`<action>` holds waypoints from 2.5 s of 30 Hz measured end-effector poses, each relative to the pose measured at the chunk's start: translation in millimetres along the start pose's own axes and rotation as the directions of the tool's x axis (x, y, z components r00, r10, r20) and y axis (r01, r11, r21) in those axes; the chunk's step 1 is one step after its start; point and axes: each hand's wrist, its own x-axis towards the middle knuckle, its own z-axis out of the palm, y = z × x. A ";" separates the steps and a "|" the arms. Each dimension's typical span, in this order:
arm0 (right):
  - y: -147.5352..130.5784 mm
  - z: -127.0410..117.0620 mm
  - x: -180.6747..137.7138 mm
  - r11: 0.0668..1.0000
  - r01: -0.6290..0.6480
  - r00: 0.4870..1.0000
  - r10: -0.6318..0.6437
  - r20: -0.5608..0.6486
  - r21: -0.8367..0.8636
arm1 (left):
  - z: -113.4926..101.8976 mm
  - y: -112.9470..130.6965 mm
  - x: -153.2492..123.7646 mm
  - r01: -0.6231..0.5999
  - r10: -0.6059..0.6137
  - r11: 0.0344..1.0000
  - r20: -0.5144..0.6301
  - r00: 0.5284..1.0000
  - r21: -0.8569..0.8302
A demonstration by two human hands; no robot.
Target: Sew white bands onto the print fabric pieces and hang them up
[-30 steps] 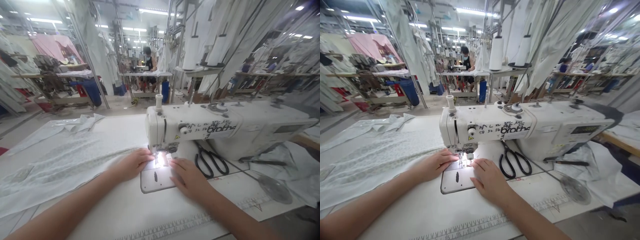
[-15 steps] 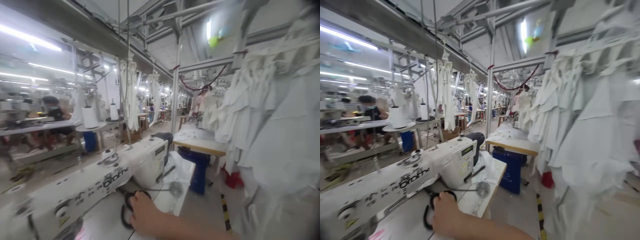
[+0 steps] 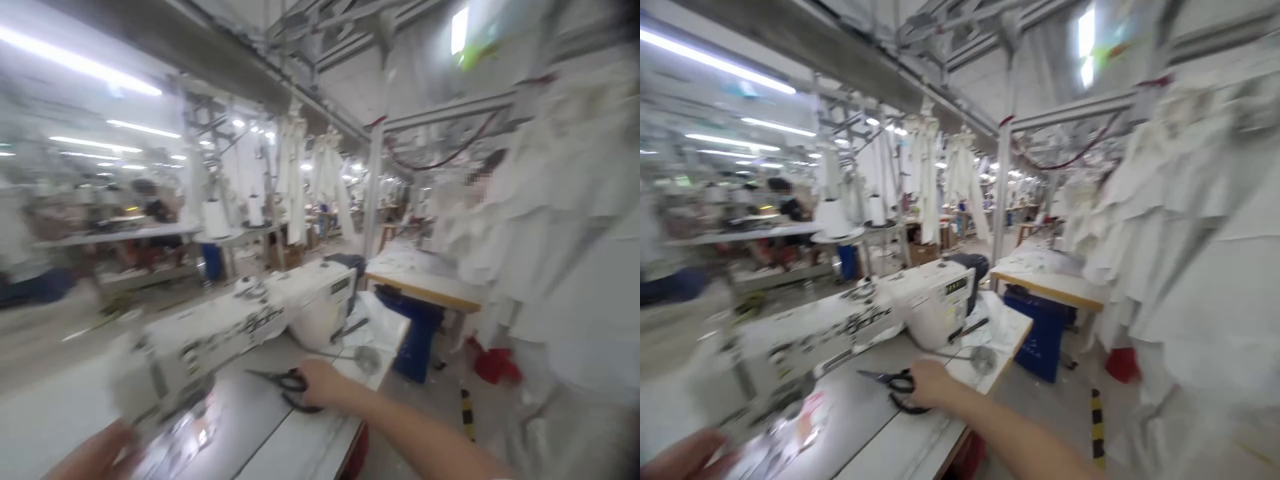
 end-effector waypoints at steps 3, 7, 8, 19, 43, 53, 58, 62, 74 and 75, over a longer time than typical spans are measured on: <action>-6.8 8.9 -35.8 0.987 0.129 0.992 -0.129 -0.002 0.094 | -17.6 29.5 -64.1 0.241 -0.238 0.970 0.101 0.966 -0.017; -29.1 16.7 -91.3 0.903 0.248 0.961 -0.276 0.032 0.352 | -25.3 103.3 -112.1 0.593 -0.501 0.695 0.316 0.805 -0.407; -36.9 16.9 -106.3 0.862 0.232 0.959 -0.281 0.044 0.451 | -22.9 118.0 -120.0 0.644 -0.535 0.576 0.364 0.762 -0.503; -99.8 26.0 -190.4 0.700 0.095 0.966 -0.237 0.104 0.708 | 9.4 137.7 -165.3 0.705 -0.593 0.265 0.465 0.657 -0.658; -114.8 67.8 -197.5 0.550 -0.143 0.980 -0.037 0.195 0.823 | 50.8 151.8 -157.4 0.775 -0.454 0.227 0.640 0.620 -0.590; -131.9 33.2 -158.0 0.489 0.118 0.992 -0.094 -0.082 0.864 | 44.0 145.2 -155.0 0.708 -0.396 0.279 0.594 0.700 -0.648; -147.0 21.2 -149.2 0.494 0.140 0.990 -0.097 -0.105 0.858 | 52.4 147.3 -153.0 0.697 -0.435 0.293 0.558 0.707 -0.655; -149.9 23.1 -148.2 0.429 0.102 0.994 -0.080 -0.074 0.898 | 56.5 146.7 -151.2 0.679 -0.425 0.325 0.540 0.727 -0.659; -121.3 21.5 -160.7 0.551 0.040 0.989 -0.143 0.047 0.833 | 51.0 148.7 -161.6 0.687 -0.437 0.472 0.530 0.727 -0.553; -114.5 18.8 -164.0 0.615 0.035 0.983 -0.164 0.084 0.787 | 50.7 146.8 -162.9 0.692 -0.452 0.454 0.524 0.721 -0.561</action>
